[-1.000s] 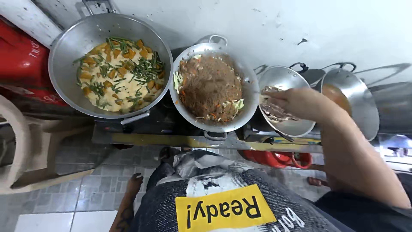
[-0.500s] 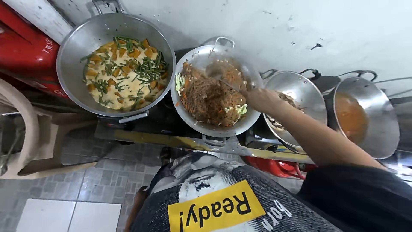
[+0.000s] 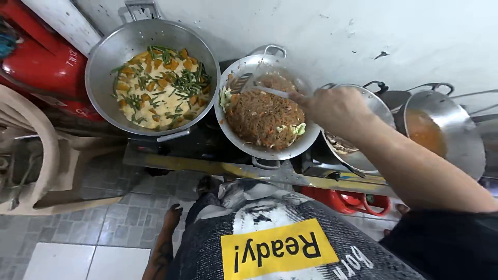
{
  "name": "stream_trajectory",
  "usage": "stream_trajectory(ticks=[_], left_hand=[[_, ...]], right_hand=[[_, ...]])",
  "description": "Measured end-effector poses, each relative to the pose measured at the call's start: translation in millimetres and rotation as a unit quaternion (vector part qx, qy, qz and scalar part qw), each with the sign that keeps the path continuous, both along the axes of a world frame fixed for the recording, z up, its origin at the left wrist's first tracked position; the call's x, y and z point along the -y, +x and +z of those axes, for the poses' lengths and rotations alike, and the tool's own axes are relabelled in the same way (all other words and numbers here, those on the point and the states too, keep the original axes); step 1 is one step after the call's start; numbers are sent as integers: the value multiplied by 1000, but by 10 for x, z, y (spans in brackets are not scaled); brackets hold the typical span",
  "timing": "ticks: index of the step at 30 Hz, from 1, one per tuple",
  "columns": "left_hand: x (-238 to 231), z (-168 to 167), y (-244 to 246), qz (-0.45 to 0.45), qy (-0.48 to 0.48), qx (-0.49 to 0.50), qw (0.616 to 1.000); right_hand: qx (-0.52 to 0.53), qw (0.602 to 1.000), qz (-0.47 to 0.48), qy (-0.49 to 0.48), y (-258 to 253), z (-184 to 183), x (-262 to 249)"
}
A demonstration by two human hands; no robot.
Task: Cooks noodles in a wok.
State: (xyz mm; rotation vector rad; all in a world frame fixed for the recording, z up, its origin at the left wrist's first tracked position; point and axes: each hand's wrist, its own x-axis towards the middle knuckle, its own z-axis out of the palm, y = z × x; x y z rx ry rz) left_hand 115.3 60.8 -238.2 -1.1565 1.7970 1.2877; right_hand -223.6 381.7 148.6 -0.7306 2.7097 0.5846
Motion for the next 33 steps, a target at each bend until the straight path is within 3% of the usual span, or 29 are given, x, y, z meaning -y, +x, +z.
stream_trajectory(ticks=[1,3,6,10,14,18,20,22,25,28,33], left_hand=[[13,-37,13,2,-5,-18,1000],[47,-506,243,15,-43,-65,997],[63,-896,532,28,-11,-24,999],[93,-1241,1066,-55,-3,30,998],[297,-1729,1546,-133,-8,37,990],[465,-1473,1370,-53,19,67,996],[489,-1512,1268,17,7,35,999],[480,-1323,1028,46,9,8,999],[505,-1033,604,28,8,-11,1000],[541,-1030,358,-10,-3,-34,999],[580,-992,354,-34,-18,-42,998]], right_hand=[[12,1000,7,11,-5,-17,148],[40,998,24,41,-8,-94,403],[84,991,27,102,-28,-366,582],[122,986,-59,100,44,-696,411],[143,976,-97,132,305,-612,120],[127,979,-110,118,268,-558,-167],[102,987,-123,34,224,-488,-406],[96,980,-143,-103,236,-422,-718],[106,935,-247,-231,325,-358,-1109],[122,862,-388,-301,303,-511,-1310],[163,783,-461,-385,337,-1195,-856]])
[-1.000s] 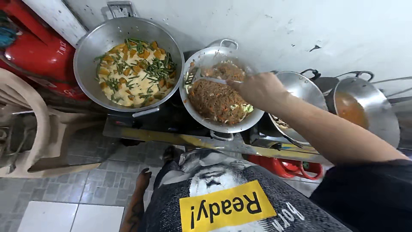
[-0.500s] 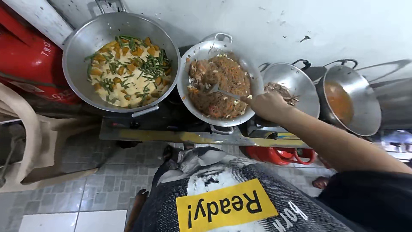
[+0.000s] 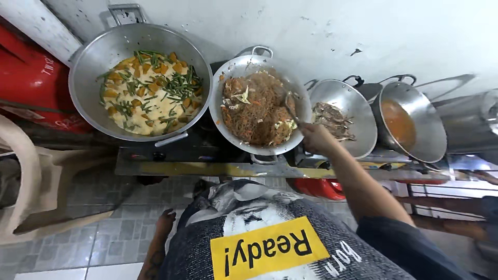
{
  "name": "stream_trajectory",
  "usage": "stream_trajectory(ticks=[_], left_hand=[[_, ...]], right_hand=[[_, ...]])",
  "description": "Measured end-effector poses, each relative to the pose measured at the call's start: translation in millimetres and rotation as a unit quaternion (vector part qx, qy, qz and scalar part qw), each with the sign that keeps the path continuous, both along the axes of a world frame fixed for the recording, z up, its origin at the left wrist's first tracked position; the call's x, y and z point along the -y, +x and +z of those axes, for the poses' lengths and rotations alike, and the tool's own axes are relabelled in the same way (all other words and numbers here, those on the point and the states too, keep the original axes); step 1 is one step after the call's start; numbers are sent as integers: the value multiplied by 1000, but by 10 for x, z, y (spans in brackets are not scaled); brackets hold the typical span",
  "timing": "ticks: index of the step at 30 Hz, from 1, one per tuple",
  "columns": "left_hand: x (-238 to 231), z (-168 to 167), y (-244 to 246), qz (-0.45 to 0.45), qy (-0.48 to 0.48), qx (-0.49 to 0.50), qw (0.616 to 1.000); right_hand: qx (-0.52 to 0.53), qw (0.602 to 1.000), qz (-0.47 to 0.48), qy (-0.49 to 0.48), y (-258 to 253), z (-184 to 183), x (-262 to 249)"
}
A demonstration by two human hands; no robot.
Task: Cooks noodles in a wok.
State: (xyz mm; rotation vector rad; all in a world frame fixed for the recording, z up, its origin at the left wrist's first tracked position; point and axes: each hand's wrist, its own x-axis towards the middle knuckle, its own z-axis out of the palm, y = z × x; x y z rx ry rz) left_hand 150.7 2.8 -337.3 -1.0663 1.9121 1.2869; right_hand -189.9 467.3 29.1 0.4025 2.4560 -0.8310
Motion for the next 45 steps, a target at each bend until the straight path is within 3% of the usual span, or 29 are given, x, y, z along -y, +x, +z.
stream_trajectory(ticks=[3,7,10,13,17,22,25,30,34,40,45], left_hand=[[8,-122,270,-6,9,18,1000],[136,-417,678,-87,-14,80,993],[174,-520,831,-109,-19,64,992],[124,-316,681,-77,-18,65,995],[-12,-163,435,-26,-9,44,999],[-78,-203,271,-29,5,23,999],[-55,-207,253,-45,3,29,999],[59,-219,297,-29,7,47,998],[163,-291,393,-41,-2,47,998],[239,-667,680,-118,-7,52,992],[266,-739,583,-194,-7,52,980]], right_hand=[[-3,999,37,-32,82,-58,325],[-41,991,123,11,249,47,593],[-30,985,171,19,352,185,726],[-26,982,184,27,450,259,753],[-48,991,108,66,412,201,612],[2,999,25,-45,400,-111,660],[5,997,52,-58,464,-39,846],[22,990,136,9,562,-119,1121],[15,990,136,21,613,-287,965],[11,974,186,129,940,540,371],[24,967,192,164,739,141,375]])
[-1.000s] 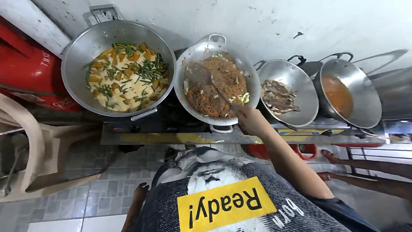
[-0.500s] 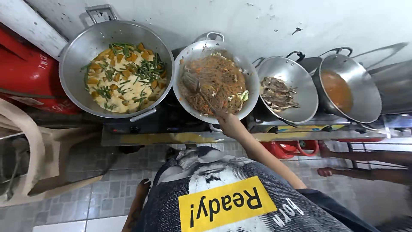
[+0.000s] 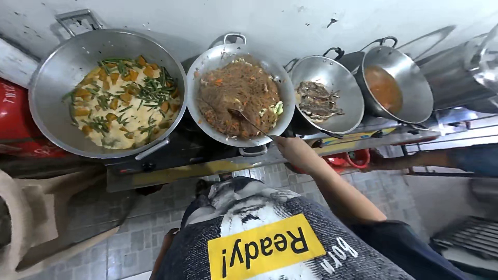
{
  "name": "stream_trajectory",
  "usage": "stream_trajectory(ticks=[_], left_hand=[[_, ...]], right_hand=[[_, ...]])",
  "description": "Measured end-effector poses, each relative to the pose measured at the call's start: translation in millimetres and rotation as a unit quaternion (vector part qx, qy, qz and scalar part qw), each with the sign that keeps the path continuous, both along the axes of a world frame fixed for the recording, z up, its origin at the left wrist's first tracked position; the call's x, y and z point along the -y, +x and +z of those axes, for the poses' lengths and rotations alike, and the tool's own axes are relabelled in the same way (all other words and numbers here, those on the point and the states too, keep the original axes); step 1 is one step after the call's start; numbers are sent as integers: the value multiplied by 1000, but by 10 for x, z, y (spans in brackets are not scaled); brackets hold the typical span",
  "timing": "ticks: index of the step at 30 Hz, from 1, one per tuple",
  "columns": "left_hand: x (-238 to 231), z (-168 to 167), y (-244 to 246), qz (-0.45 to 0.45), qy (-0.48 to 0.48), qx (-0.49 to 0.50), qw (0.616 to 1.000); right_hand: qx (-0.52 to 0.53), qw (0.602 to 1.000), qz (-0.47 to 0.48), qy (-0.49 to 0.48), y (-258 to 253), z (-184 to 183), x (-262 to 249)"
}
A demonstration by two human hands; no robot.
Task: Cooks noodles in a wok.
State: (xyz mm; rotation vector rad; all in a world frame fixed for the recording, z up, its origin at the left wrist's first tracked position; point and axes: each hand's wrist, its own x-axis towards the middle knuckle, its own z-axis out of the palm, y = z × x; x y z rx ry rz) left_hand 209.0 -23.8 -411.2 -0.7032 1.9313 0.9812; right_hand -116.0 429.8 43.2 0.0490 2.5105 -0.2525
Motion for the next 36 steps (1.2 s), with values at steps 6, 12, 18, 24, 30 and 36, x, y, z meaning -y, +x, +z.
stream_trajectory(ticks=[6,12,18,24,30,36], left_hand=[[-26,541,-667,143,-7,-37,989],[-347,1021,-988,148,-3,-28,989],[-485,555,-564,123,-7,-4,992],[-476,38,59,68,-31,18,997],[-522,277,-347,82,-35,-7,996],[-799,944,-976,124,-23,-35,991]], right_hand=[[-79,983,111,125,46,1039,-684],[-27,933,183,309,-136,1262,-861],[-17,970,150,193,-575,125,-1077],[-54,986,111,111,-909,-478,-924],[-13,981,132,143,-760,-130,-797],[-60,975,145,158,-476,723,-1048]])
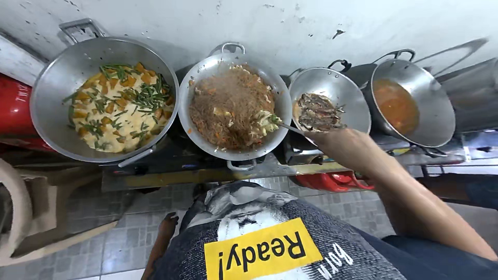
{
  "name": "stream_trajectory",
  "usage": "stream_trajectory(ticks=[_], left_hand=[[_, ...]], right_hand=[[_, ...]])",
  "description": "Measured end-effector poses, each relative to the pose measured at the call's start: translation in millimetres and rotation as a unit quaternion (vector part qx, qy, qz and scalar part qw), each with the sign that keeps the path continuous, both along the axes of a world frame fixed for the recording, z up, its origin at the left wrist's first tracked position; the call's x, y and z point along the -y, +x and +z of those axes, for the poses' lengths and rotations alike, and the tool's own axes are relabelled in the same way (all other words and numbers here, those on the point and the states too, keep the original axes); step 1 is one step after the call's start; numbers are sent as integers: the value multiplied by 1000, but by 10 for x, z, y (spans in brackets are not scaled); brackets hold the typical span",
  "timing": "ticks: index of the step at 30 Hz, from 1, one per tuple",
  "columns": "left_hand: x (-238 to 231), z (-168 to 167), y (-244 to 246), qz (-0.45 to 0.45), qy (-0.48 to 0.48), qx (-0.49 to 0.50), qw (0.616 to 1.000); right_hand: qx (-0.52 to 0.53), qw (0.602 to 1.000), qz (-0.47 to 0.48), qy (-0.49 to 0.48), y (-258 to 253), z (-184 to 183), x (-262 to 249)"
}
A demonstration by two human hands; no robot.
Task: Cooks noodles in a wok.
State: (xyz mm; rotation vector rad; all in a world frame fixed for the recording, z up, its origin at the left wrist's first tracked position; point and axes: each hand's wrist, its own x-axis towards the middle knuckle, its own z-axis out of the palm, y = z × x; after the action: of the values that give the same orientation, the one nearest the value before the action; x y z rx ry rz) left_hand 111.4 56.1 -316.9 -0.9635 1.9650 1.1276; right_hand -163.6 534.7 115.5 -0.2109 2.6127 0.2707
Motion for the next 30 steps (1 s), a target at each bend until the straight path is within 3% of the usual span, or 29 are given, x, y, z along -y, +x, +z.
stream_trajectory(ticks=[3,8,14,17,22,26,30], left_hand=[[-81,94,-58,7,12,-1,1000],[60,-434,293,-76,-5,50,996],[292,-896,870,-53,-8,48,997],[282,-854,924,-23,-15,47,999],[301,-930,936,-67,-11,43,997],[231,-662,618,-68,-6,51,996],[152,-267,307,-47,-7,54,997]], right_hand=[[-18,999,-2,-45,2,291,-127],[-45,992,9,-122,-404,282,21],[3,1000,22,9,-883,-201,543],[7,996,66,55,-733,-125,475],[27,989,69,125,-349,428,337],[60,979,58,184,-168,554,180],[53,986,53,149,23,416,105]])
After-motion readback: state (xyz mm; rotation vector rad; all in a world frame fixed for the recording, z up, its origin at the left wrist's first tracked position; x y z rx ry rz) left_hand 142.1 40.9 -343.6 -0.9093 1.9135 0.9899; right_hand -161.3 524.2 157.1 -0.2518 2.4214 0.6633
